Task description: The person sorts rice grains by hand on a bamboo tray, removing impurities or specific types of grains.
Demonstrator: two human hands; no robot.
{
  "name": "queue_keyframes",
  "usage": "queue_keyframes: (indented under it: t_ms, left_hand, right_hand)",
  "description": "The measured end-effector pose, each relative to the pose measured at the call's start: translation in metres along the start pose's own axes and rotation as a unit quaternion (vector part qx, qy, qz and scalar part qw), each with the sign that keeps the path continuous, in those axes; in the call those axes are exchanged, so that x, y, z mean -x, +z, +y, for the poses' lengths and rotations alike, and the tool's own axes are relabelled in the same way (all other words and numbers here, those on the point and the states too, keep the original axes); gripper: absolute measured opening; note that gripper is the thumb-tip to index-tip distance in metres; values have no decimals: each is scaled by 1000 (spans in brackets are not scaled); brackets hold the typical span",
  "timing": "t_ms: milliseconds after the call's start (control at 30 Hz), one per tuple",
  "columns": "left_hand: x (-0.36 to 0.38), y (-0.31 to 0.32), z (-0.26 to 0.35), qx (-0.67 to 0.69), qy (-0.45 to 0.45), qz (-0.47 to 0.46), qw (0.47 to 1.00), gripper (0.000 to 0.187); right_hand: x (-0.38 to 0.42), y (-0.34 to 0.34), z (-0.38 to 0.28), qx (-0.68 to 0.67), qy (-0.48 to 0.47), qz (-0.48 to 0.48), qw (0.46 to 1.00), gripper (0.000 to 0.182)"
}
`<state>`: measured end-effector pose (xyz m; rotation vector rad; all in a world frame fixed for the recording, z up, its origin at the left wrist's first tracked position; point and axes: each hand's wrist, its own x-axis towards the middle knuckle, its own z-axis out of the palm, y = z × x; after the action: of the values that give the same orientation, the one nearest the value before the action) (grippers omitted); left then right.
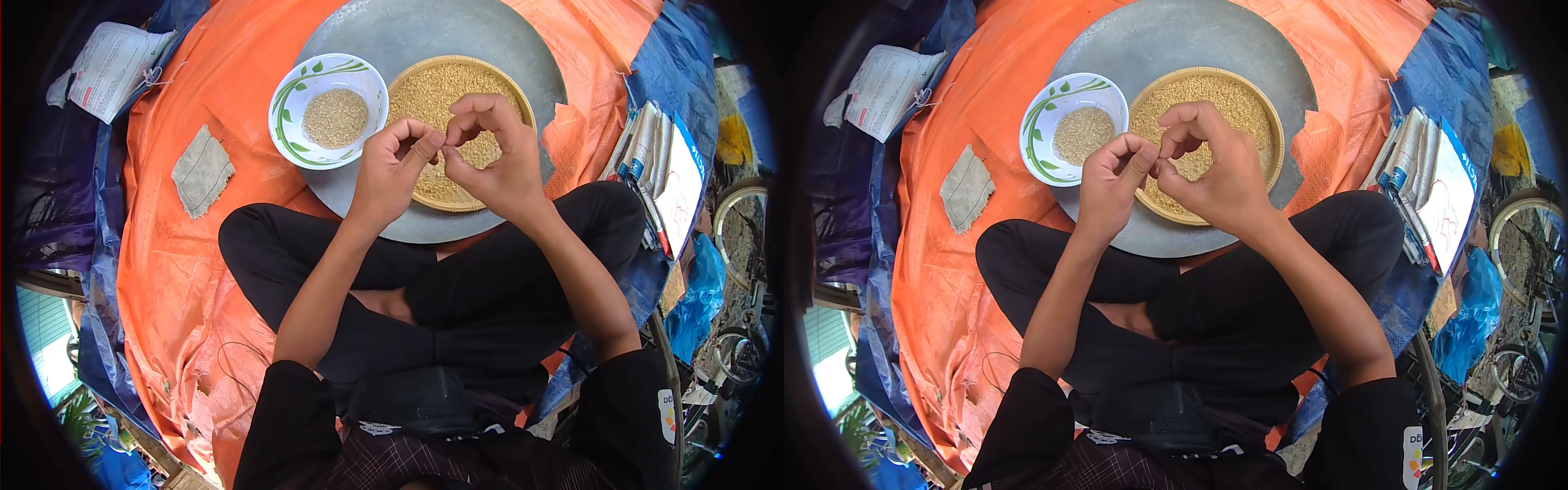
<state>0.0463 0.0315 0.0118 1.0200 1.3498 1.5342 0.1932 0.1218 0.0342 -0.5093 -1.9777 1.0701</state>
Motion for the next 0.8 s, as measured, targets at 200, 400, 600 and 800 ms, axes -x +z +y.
queue_keyframes:
  t_ms: [200,400,600,800]
  left_hand:
    - [2,-2,3,-56,-9,-9,998,27]
    - [2,0,0,-76,12,-2,997,28]
    - [-1,-4,5,-71,32,-26,997,19]
    - [-3,-8,18,-199,112,-49,972,9]
  right_hand:
    - [0,0,-2,6,18,-1,1000,43]
    - [2,2,0,9,12,5,1000,43]
    - [3,2,5,-23,36,10,999,41]
    - [5,3,6,-73,65,3,995,39]
